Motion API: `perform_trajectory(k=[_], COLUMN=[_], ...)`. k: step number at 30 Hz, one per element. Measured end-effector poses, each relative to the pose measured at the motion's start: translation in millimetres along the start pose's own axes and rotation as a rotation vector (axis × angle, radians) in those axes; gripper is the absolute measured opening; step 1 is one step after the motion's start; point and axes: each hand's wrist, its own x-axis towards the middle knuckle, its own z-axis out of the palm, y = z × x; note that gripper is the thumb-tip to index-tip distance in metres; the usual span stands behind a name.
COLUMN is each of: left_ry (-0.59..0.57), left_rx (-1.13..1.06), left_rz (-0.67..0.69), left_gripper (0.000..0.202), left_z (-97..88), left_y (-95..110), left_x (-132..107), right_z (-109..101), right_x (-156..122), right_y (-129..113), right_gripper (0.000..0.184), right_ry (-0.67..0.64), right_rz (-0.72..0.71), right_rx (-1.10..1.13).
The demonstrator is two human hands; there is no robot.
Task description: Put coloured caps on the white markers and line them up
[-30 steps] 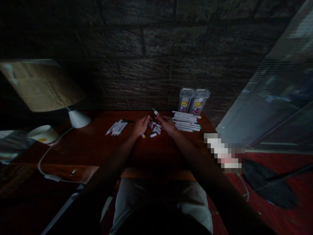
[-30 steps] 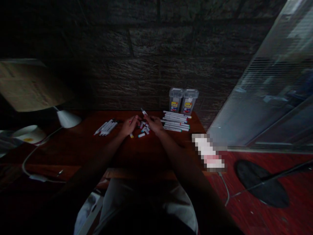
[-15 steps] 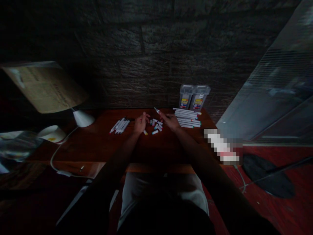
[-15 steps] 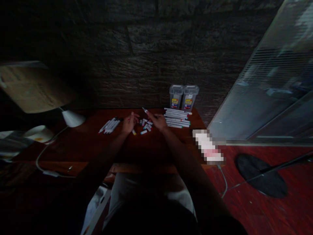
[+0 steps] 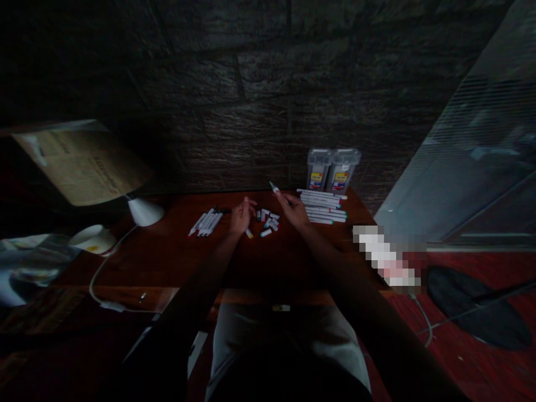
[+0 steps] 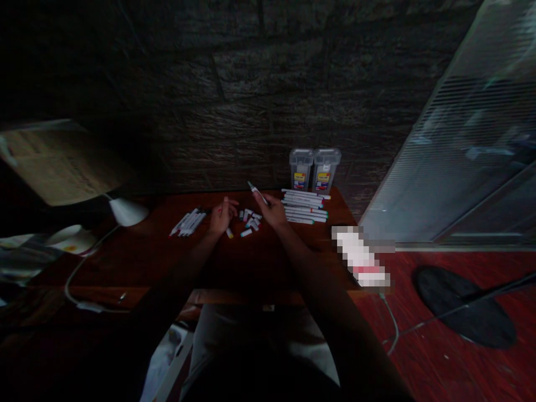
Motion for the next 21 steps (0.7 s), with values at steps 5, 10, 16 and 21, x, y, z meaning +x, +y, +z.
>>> perform_trajectory(k=[5,10,16,21], left_ry=[0.017,-0.032,-0.02,-0.013], left_rx=[0.022,0.072,0.122,0.172], left_rz=[0.003,0.081,0.119,0.167], left_gripper=[0.068,0.069,0.07,0.07], left_z=[-1.0,-1.2,-4.4,-6.6], left_y=[4,0,0,8], left_x=[-3,0,-3,-4], right_z=[-2,0,4,8], right_x=[1,1,-2,-3], right_y=[4,2,5,7], right_gripper=[0.058,0.062,0.06,0.05], right_ry=[-0.057,-0.115,-0.079,-0.006], right_rz=[0.054,0.083,0.029,-0.173], right_rx=[-0.139,-0.178,-0.202,-0.333])
